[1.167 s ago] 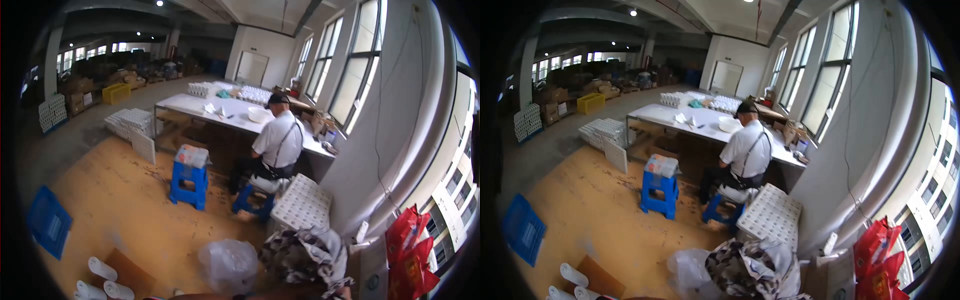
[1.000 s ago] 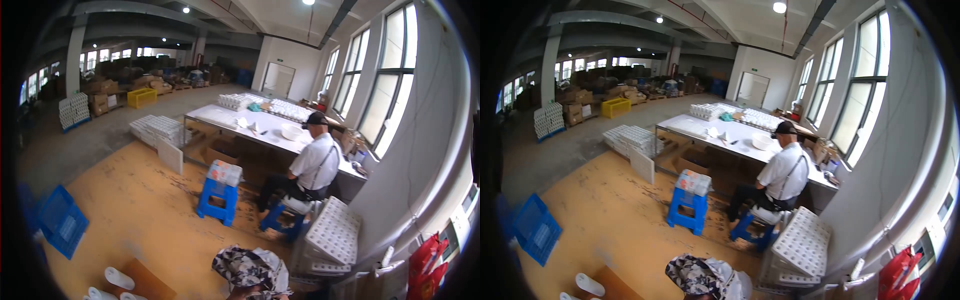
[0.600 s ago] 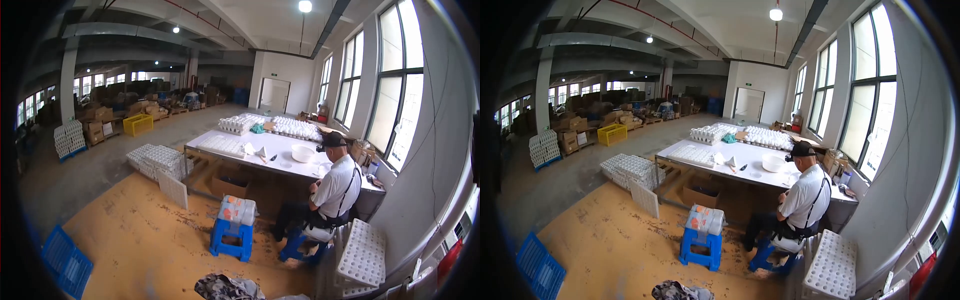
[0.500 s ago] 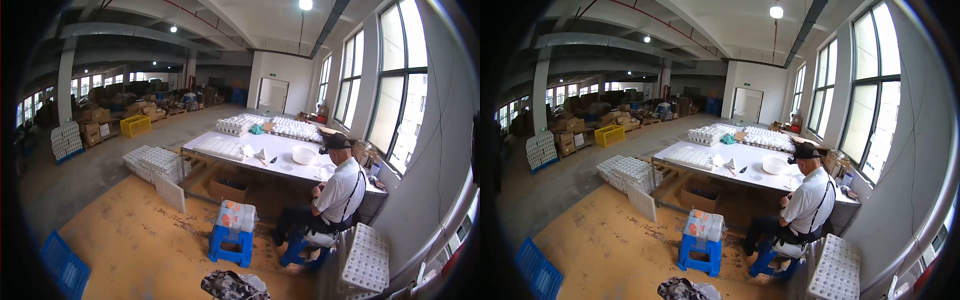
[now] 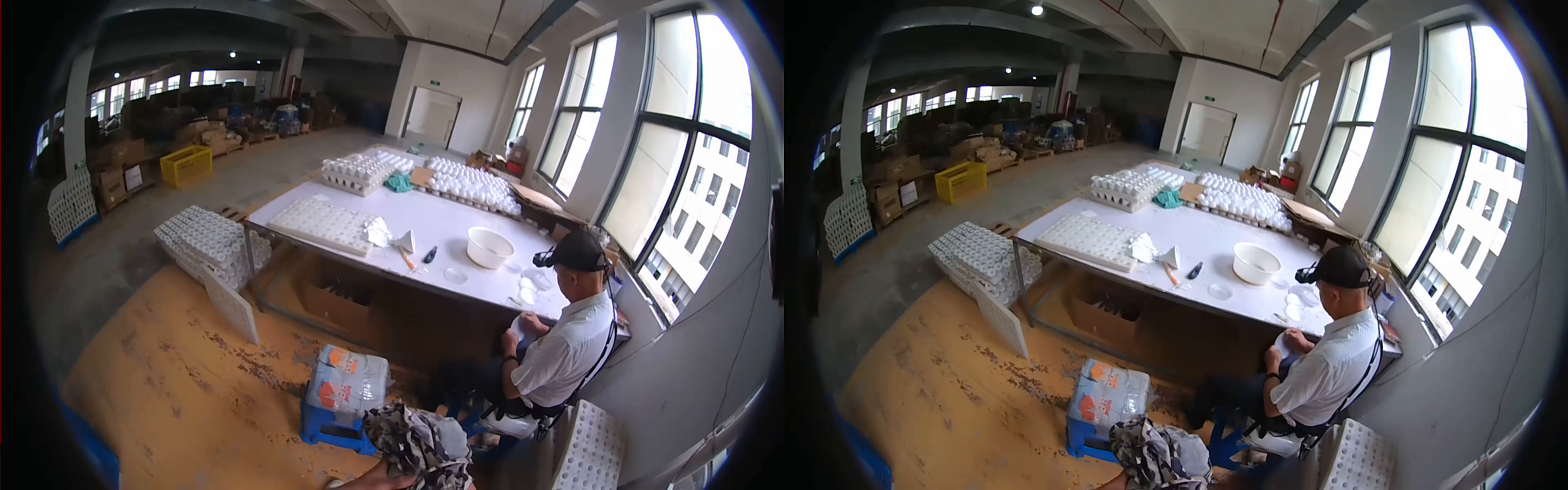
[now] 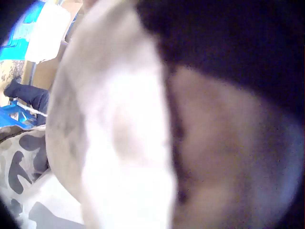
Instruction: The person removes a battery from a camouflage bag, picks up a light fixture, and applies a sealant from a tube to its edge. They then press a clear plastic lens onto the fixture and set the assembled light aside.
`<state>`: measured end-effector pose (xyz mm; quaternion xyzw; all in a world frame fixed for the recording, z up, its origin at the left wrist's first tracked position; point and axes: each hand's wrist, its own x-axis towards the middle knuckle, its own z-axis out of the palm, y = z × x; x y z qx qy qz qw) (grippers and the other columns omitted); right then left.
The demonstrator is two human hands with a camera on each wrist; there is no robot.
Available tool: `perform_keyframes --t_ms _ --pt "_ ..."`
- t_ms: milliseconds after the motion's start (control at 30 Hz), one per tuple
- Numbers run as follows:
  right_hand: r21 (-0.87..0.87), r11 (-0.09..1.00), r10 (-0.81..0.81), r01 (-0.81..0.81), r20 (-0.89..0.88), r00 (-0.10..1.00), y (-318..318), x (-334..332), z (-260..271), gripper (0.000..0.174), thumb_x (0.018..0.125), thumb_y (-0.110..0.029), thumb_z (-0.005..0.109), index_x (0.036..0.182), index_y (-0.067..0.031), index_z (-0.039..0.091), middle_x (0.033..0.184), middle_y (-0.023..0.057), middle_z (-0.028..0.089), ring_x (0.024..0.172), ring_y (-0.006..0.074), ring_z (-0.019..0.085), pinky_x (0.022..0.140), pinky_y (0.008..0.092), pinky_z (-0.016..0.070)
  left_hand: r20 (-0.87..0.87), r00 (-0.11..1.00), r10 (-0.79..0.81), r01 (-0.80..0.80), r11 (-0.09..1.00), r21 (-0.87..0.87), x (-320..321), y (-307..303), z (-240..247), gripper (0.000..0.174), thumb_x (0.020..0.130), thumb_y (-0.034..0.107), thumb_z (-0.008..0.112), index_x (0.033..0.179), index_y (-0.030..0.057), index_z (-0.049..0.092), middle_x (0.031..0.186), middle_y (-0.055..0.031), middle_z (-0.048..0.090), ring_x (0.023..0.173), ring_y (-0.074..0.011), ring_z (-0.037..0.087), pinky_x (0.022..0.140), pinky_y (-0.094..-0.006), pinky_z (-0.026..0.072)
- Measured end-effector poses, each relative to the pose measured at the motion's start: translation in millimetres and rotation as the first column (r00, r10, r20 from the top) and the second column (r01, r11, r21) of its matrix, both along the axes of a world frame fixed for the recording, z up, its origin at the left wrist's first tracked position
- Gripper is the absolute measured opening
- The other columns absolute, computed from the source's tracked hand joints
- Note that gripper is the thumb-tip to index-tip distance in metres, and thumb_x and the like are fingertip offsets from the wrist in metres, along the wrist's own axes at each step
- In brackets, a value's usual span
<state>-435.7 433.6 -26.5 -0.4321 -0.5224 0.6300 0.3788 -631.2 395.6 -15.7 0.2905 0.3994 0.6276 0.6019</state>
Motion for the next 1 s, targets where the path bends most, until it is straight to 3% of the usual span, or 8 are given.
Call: perform_keyframes --t_ms 133,267,400,533,600,733,867,1000 --pt "-0.061 0.993 -0.106 0.102 -0.076 0.991 44 -11 18 0.035 0.089 -0.023 0.051 0.115 0.0002 0.048 0.112 0.0081 0.053 0.101 0.0173 0.050 0.088 0.0313 0.0405 -0.270 0.899 -0.346 0.391 0.911 0.133 -19 110 -38 0.057 0.082 0.024 0.064 0.129 0.0017 0.041 0.125 -0.0115 0.051 0.120 -0.0218 0.044 0.102 -0.0322 0.0308" --pt "-0.179 0.958 -0.253 0.225 -0.147 0.956 101 -11 11 0.044 0.091 -0.024 0.048 0.126 0.0006 0.043 0.124 0.0099 0.049 0.113 0.0208 0.046 0.095 0.0326 0.0356 -0.312 0.857 -0.411 0.424 0.905 -0.026 -28 186 14 0.054 0.080 0.027 0.068 0.123 0.0011 0.048 0.123 -0.0096 0.052 0.116 -0.0211 0.047 0.101 -0.0322 0.0332" --pt "-0.354 0.921 -0.250 0.162 -0.220 0.943 189 -23 22 0.043 0.088 -0.020 0.051 0.126 0.0005 0.042 0.123 0.0084 0.050 0.111 0.0201 0.048 0.094 0.0316 0.0379 -0.332 0.899 -0.286 0.297 0.955 -0.019 -31 262 -7 0.053 0.079 0.023 0.069 0.122 0.0004 0.048 0.119 -0.0083 0.055 0.111 -0.0194 0.051 0.098 -0.0317 0.0358" --pt "-0.002 1.000 -0.015 0.015 -0.222 0.975 290 -50 15 0.044 0.086 -0.010 0.048 0.129 -0.0056 0.040 0.116 0.0084 0.054 0.099 0.0198 0.056 0.086 0.0337 0.0451 -0.174 0.977 -0.122 0.127 0.992 0.016 -56 317 33 0.046 0.081 0.018 0.066 0.120 -0.0002 0.049 0.114 -0.0080 0.058 0.105 -0.0176 0.055 0.093 -0.0305 0.0412" --pt "-0.248 0.969 -0.061 0.001 -0.232 0.971 313 -63 39 0.069 0.082 -0.020 0.062 0.138 -0.0021 0.027 0.125 0.0131 0.046 0.110 0.0197 0.048 0.097 0.0282 0.0353 -0.075 0.994 -0.079 0.065 0.984 -0.165 -61 323 56 0.044 0.083 0.017 0.064 0.120 -0.0003 0.047 0.112 -0.0086 0.058 0.102 -0.0170 0.056 0.089 -0.0295 0.0440" --pt "-0.057 0.998 0.012 -0.029 -0.278 0.961 346 -69 51 0.078 0.077 -0.022 0.069 0.138 -0.0007 0.024 0.132 0.0156 0.037 0.120 0.0221 0.039 0.102 0.0321 0.0300 -0.021 0.992 0.121 -0.123 0.976 -0.182 -65 345 50 0.041 0.084 0.017 0.062 0.118 -0.0005 0.047 0.108 -0.0080 0.059 0.095 -0.0158 0.059 0.081 -0.0280 0.0477" --pt "0.074 0.993 0.103 -0.092 -0.160 0.982 368 -66 49 0.088 0.071 -0.020 0.074 0.139 -0.0004 0.021 0.132 0.0152 0.038 0.120 0.0211 0.040 0.101 0.0318 0.0310 -0.040 0.996 0.074 -0.079 0.985 -0.150 -58 379 59 0.032 0.085 0.016 0.060 0.111 -0.0002 0.054 0.100 -0.0066 0.062 0.088 -0.0143 0.061 0.076 -0.0266 0.0490" --pt "0.072 0.997 0.034 -0.022 -0.161 0.986 398 -63 37 0.077 0.068 -0.002 0.063 0.136 -0.0022 0.027 0.120 0.0095 0.049 0.108 0.0168 0.050 0.095 0.0282 0.0370 -0.059 0.996 0.060 -0.071 0.978 -0.196 -53 408 50 0.026 0.086 0.014 0.059 0.109 0.0031 0.057 0.097 -0.0045 0.064 0.084 -0.0128 0.062 0.074 -0.0257 0.0495"
